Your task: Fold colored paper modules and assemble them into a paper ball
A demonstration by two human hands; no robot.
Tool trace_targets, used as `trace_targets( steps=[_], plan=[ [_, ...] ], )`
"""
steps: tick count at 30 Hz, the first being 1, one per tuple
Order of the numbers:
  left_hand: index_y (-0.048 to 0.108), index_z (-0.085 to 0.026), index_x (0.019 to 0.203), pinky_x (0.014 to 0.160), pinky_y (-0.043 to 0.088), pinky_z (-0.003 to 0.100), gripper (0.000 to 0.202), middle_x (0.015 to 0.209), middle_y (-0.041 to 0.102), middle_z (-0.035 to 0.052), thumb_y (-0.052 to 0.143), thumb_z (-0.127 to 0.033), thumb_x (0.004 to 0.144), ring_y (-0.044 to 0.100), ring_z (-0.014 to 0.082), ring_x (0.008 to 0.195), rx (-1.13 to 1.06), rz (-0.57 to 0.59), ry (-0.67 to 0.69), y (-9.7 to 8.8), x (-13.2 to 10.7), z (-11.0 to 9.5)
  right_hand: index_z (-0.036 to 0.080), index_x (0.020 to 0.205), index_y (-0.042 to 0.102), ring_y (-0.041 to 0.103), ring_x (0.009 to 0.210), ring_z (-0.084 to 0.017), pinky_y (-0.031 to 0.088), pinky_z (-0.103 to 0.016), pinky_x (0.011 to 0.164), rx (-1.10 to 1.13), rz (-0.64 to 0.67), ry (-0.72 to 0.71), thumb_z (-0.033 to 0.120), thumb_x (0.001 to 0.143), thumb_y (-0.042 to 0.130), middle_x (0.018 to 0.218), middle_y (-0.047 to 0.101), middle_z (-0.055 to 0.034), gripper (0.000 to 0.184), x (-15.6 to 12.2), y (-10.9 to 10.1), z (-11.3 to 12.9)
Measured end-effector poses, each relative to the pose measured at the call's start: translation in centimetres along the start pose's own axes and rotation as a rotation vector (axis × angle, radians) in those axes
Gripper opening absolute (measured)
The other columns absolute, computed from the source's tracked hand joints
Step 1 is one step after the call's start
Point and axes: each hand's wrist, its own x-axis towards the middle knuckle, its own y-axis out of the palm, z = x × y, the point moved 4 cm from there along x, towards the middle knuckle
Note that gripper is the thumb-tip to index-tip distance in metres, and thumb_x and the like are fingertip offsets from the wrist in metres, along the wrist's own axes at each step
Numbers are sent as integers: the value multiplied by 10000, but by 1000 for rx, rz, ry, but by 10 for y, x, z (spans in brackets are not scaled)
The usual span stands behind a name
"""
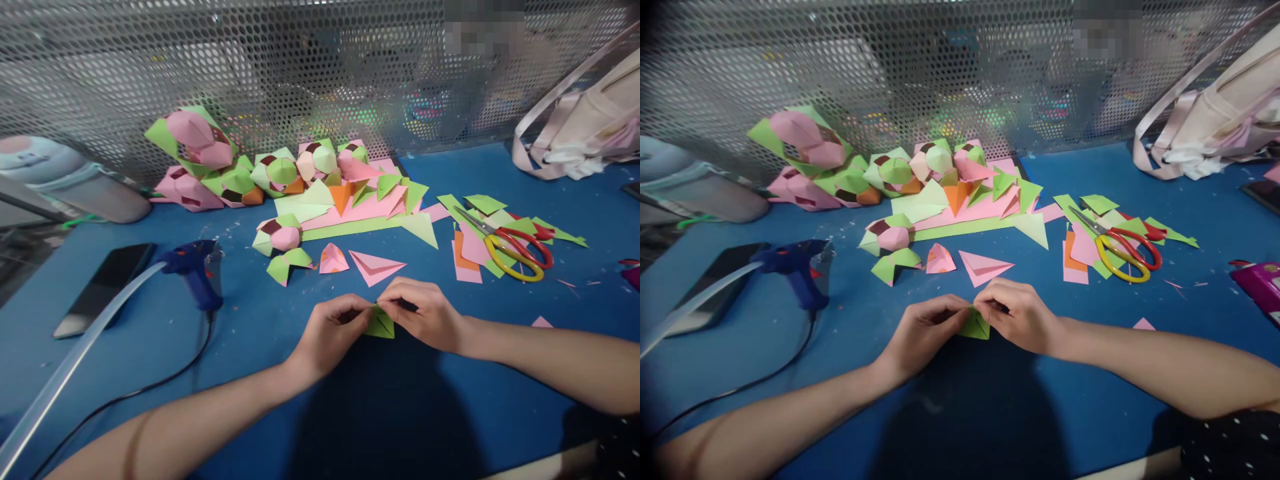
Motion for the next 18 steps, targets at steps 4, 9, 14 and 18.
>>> trace_targets(
  steps=[4,9,14,18],
  plan=[
    [676,-132,748,615,444,223,163,739,652,45,611,-271,803,560,130,684,-24,3,-15,-2,1,1,162,993,617,605,781,-154,505,-293,710,-80,-29,-103,144,878,541,851,651,-60,139,2,-8,0],
    [664,-132,746,626,447,224,175,761,649,47,606,-282,814,560,128,698,-59,22,-27,-2,0,1,135,1182,545,538,1104,-267,451,-442,927,-447,-48,-140,168,807,606,1170,593,-148,381,14,-25,-18],
    [671,-131,765,658,461,223,178,780,654,46,597,-283,820,570,131,727,-42,32,-14,-1,1,-2,163,1001,609,609,864,-210,491,-382,785,-523,-17,-26,198,895,528,924,662,-83,137,22,-29,-45],
    [660,-135,717,641,446,210,181,760,644,33,611,-287,802,552,122,711,-58,-68,-70,-6,4,-1,165,883,624,602,806,-195,484,-359,748,-562,-64,-87,164,913,492,829,658,-70,135,27,-36,-53]
  ],
)
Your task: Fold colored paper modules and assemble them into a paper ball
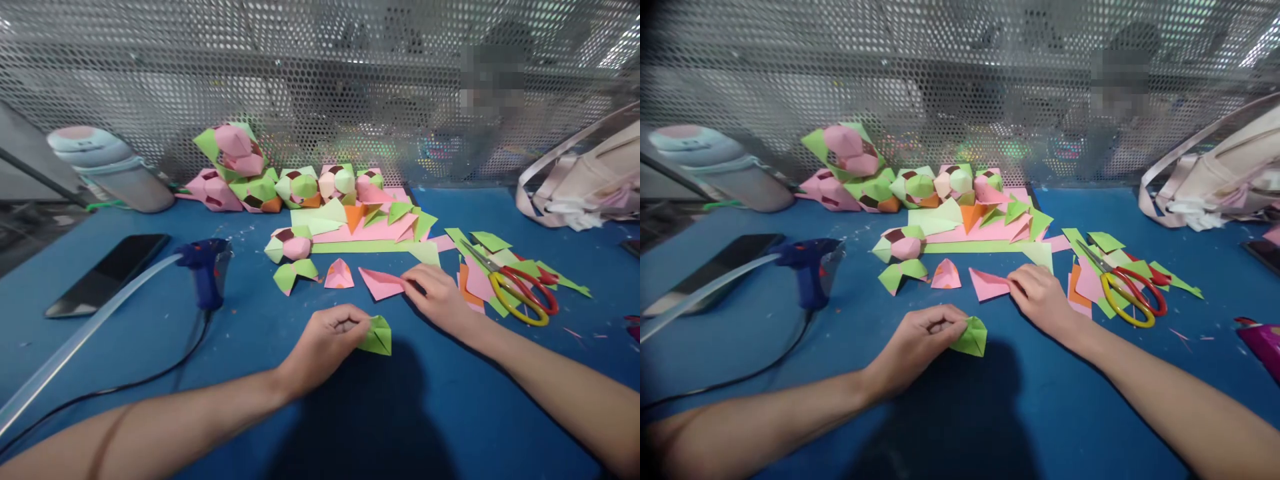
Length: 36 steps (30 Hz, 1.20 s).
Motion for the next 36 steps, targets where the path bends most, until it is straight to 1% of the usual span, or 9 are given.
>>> trace_targets(
  steps=[4,7,9,12,15,19,21,27,36],
  plan=[
    [657,-142,692,605,409,195,164,688,610,3,628,-276,782,509,104,664,-36,-133,-16,-7,4,1,161,1014,626,586,967,-233,471,-421,857,-30,-120,-71,126,883,504,994,649,-112,183,5,-13,3],
    [657,-141,691,584,387,189,173,633,584,-16,639,-289,778,478,90,616,-59,-162,-6,-9,5,3,161,1089,609,563,1046,-229,461,-417,908,105,-188,-64,116,866,514,1094,610,-121,247,4,-21,22],
    [663,-140,705,585,390,187,170,635,593,-18,647,-295,774,483,88,612,-67,-165,6,-9,6,3,171,1048,614,603,915,-185,500,-340,805,280,-81,19,145,877,518,999,634,-81,198,2,-16,38],
    [685,-141,731,610,426,195,170,669,634,-7,659,-306,764,529,101,637,-90,-149,11,-8,6,3,192,946,634,601,727,-137,489,-265,658,455,106,246,230,900,528,843,654,-20,121,-5,-1,56],
    [712,-145,785,654,474,222,179,718,681,12,669,-317,757,589,129,678,-129,-114,2,-6,5,4,195,863,649,590,700,-132,467,-253,646,516,139,338,252,897,536,778,654,-1,132,-10,8,64],
    [729,-146,922,725,509,267,258,849,727,49,629,-350,800,642,171,774,-187,-47,55,-3,2,5,188,831,655,585,702,-137,461,-254,651,538,89,339,235,876,554,769,655,-4,121,-11,9,66],
    [731,-139,941,732,518,276,288,871,731,60,602,-368,824,650,179,786,-202,-15,88,-1,1,4,185,805,654,581,682,-137,462,-255,640,542,78,351,241,869,560,748,654,-4,127,-11,8,64],
    [728,-135,849,667,558,294,248,699,696,24,663,-362,773,651,162,647,-238,-18,76,4,0,0,182,819,664,585,693,-131,467,-249,643,581,78,365,261,862,568,762,658,-3,132,-14,11,59],
    [694,-132,733,616,513,230,212,671,677,9,685,-343,753,621,128,618,-177,-51,126,4,-1,-1,186,833,657,581,691,-139,478,-264,644,646,74,325,304,860,571,779,654,-13,149,-16,16,55]
  ],
)
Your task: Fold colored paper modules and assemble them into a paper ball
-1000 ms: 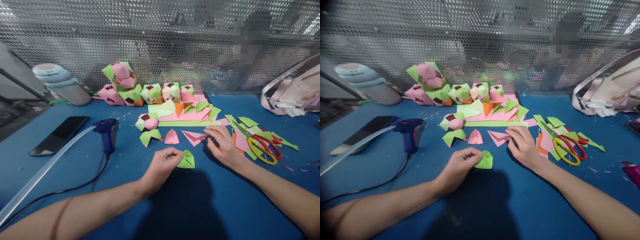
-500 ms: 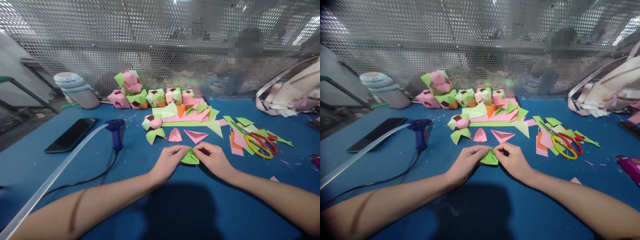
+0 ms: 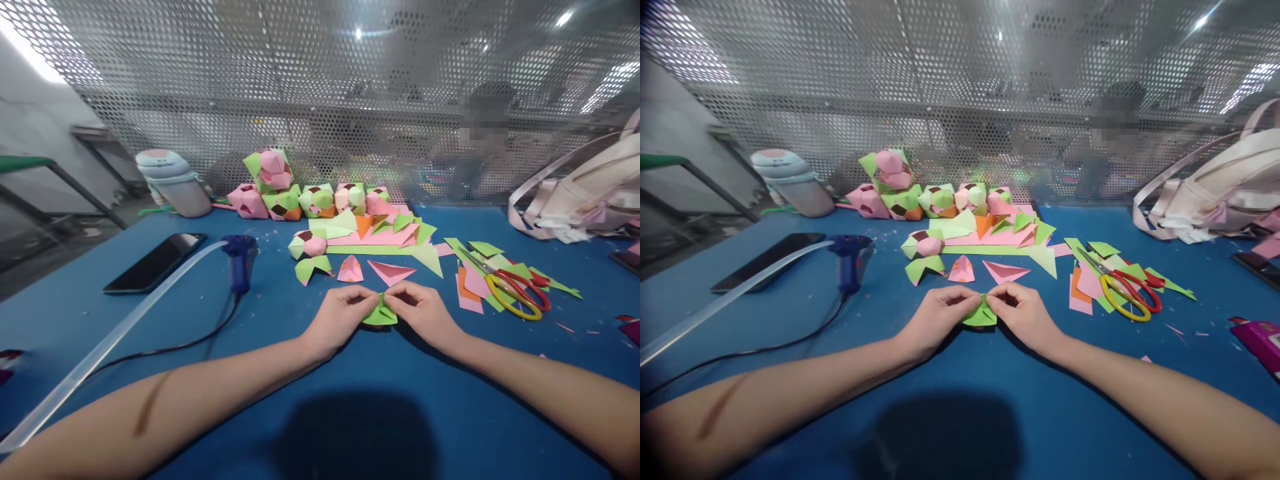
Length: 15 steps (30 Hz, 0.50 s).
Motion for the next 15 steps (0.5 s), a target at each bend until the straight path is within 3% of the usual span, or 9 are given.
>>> trace_targets(
  steps=[6,15],
  plan=[
    [701,-132,713,618,453,220,215,695,675,18,651,-334,766,576,124,641,164,-27,67,-1,1,-2,189,839,641,560,674,-129,464,-255,624,12,7,-13,291,858,572,777,636,-10,125,0,-1,2],
    [680,-125,694,595,405,209,199,656,634,2,642,-309,759,525,108,618,219,-31,82,-1,0,-2,181,850,641,555,674,-122,457,-241,621,6,40,-35,281,865,568,767,629,-4,125,-1,1,9]
  ],
)
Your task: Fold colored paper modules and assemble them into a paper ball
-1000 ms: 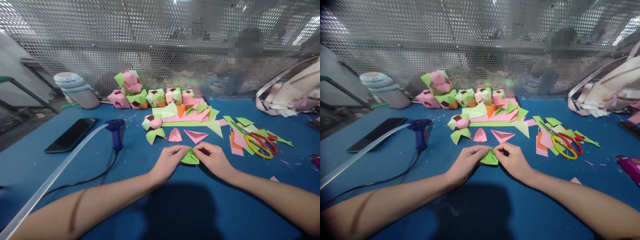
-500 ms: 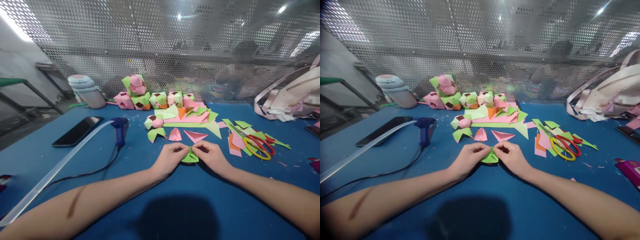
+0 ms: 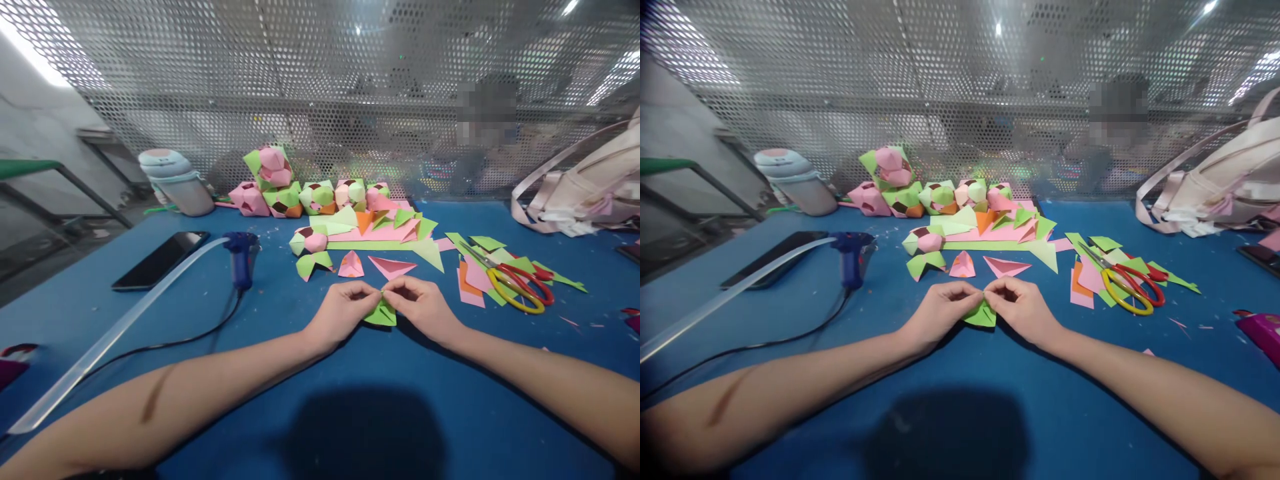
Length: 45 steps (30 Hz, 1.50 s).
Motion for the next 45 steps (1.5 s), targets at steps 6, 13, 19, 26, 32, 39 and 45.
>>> trace_targets(
  steps=[6,13,19,26,32,39,45],
  plan=[
    [669,-131,680,578,407,205,201,643,625,-6,629,-309,765,524,106,607,52,1,11,1,0,1,178,787,627,554,666,-123,447,-242,622,-87,-31,-37,248,877,541,737,627,2,142,-1,1,5],
    [671,-130,856,689,535,279,228,774,681,26,616,-344,801,651,155,695,-197,135,-88,7,-1,1,187,802,633,588,673,-132,471,-254,637,-106,-158,-60,280,885,550,753,652,-3,149,0,-4,2],
    [624,-113,795,611,538,246,218,687,668,17,666,-326,786,666,134,585,-190,118,-144,8,-2,2,199,831,636,595,742,-140,475,-271,697,-103,-181,-120,268,895,550,810,658,-13,127,-1,-5,3],
    [691,-100,785,684,580,270,191,734,667,21,692,-290,766,653,126,669,-343,44,-165,7,1,7,188,964,602,572,704,-134,473,-261,631,-61,-98,-33,302,855,597,840,627,-23,158,-1,0,-1],
    [680,-124,1083,817,566,315,329,966,707,67,672,-279,792,671,155,803,-338,119,-156,6,-4,7,176,733,586,539,633,-121,430,-252,611,-167,-139,7,235,861,557,689,608,5,144,0,-2,-2],
    [615,-94,1189,872,561,397,420,1035,696,116,547,-374,884,695,197,838,-249,163,-145,-3,-4,6,177,713,577,527,614,-111,420,-237,602,-178,-168,11,225,851,560,673,597,17,147,2,-6,-4],
    [625,-119,1140,755,609,344,378,912,707,82,495,-386,905,709,201,822,-67,131,-37,1,-5,8,173,725,600,542,631,-117,424,-238,608,-164,-154,16,221,851,553,685,614,8,143,0,-6,-7]
  ],
)
